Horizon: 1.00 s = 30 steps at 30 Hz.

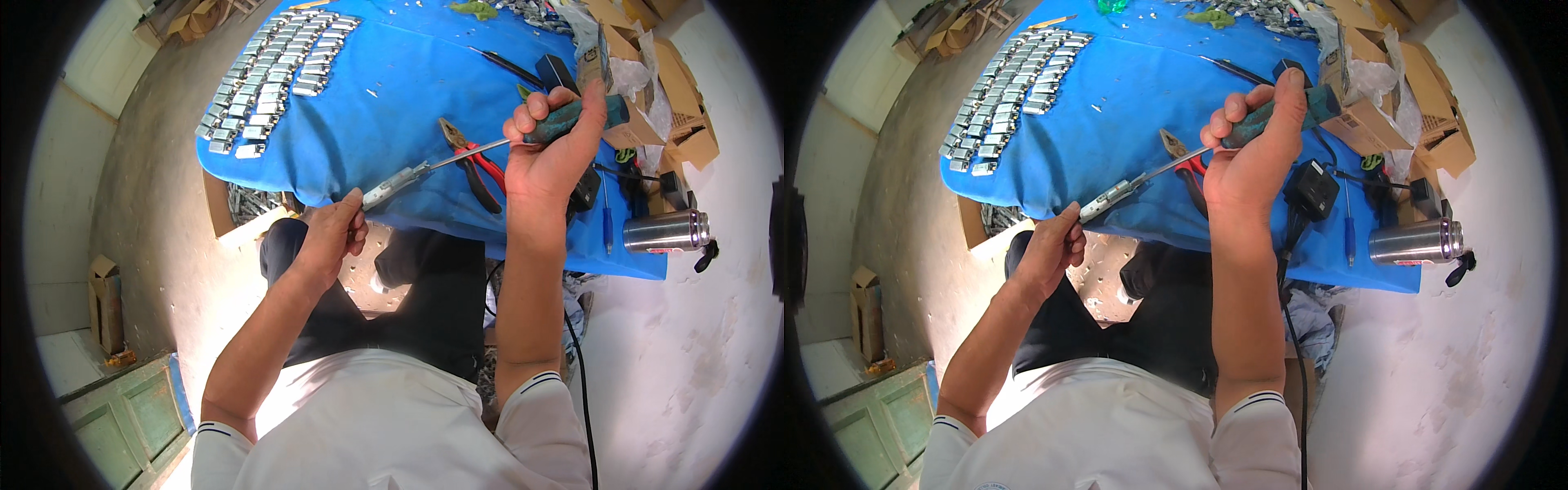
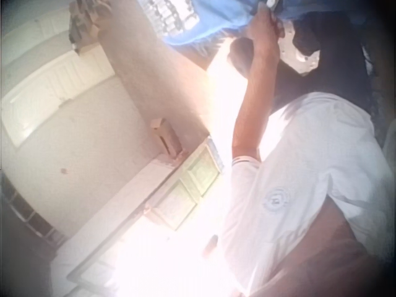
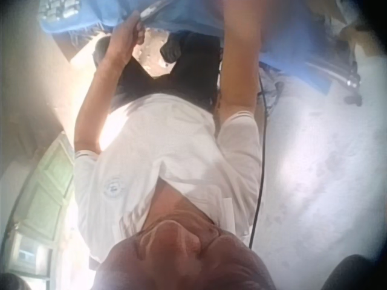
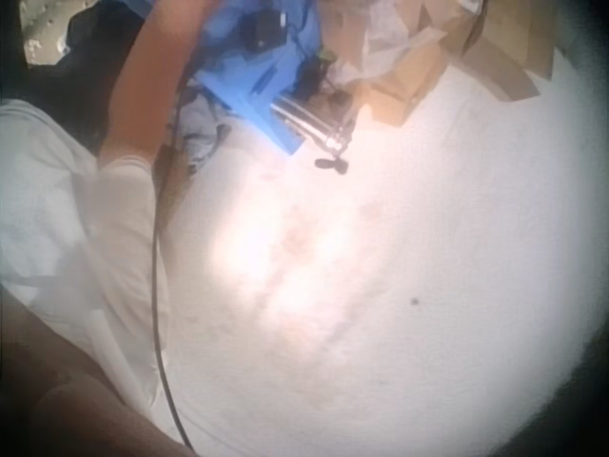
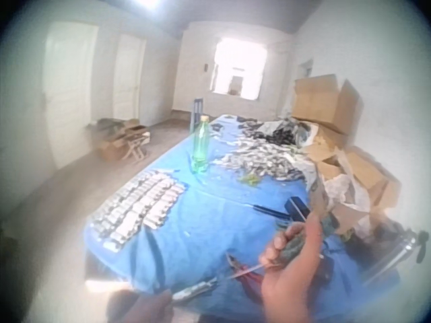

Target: The person sits on the floor and uses a soldering iron to work on small cylindrical batteries. They then use a screwdriver to pry open a battery casing and place the components on a blue table.

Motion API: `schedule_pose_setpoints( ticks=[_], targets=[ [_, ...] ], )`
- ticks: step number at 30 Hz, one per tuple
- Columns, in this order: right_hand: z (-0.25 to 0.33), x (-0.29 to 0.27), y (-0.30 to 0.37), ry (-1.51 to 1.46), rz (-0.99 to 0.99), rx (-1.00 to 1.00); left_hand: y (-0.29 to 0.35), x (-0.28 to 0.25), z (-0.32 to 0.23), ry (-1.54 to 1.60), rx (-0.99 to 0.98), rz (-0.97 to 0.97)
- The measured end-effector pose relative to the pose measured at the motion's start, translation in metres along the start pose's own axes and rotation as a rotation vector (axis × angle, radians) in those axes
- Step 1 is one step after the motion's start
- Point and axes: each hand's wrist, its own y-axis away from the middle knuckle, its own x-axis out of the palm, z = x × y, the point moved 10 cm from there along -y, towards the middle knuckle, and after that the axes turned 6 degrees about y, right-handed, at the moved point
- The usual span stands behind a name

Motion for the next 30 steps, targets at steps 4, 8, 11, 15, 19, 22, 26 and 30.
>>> schedule_pose_setpoints(
  ticks=[4,8,11,15,19,22,26,30],
  targets=[
    [-0.006,-0.001,0.001,-0.004,0.046,0.003,-0.002,-0.002,0.001,-0.01,0.002,-0.004],
    [-0.01,0.007,0.004,-0.001,0.127,-0.019,-0.005,-0.004,0.001,-0.012,0.002,-0.005],
    [-0.008,0.015,0.006,-0.023,0.187,-0.026,-0.006,-0.005,0.0,-0.017,0.013,0.003],
    [-0.003,0.023,0.006,-0.023,0.255,-0.035,-0.006,-0.004,0.0,-0.012,0.012,0.01],
    [-0.01,0.034,0.005,-0.012,0.343,-0.017,-0.005,-0.004,-0.001,-0.003,0.018,0.006],
    [-0.009,0.041,0.009,-0.013,0.423,-0.019,-0.004,-0.004,-0.001,-0.005,0.015,0.002],
    [-0.006,0.049,0.011,-0.023,0.492,-0.018,-0.006,-0.006,-0.001,-0.011,0.035,-0.019],
    [-0.009,0.054,0.006,-0.074,0.569,-0.008,-0.008,-0.007,-0.001,0.003,0.055,-0.036]
  ],
)
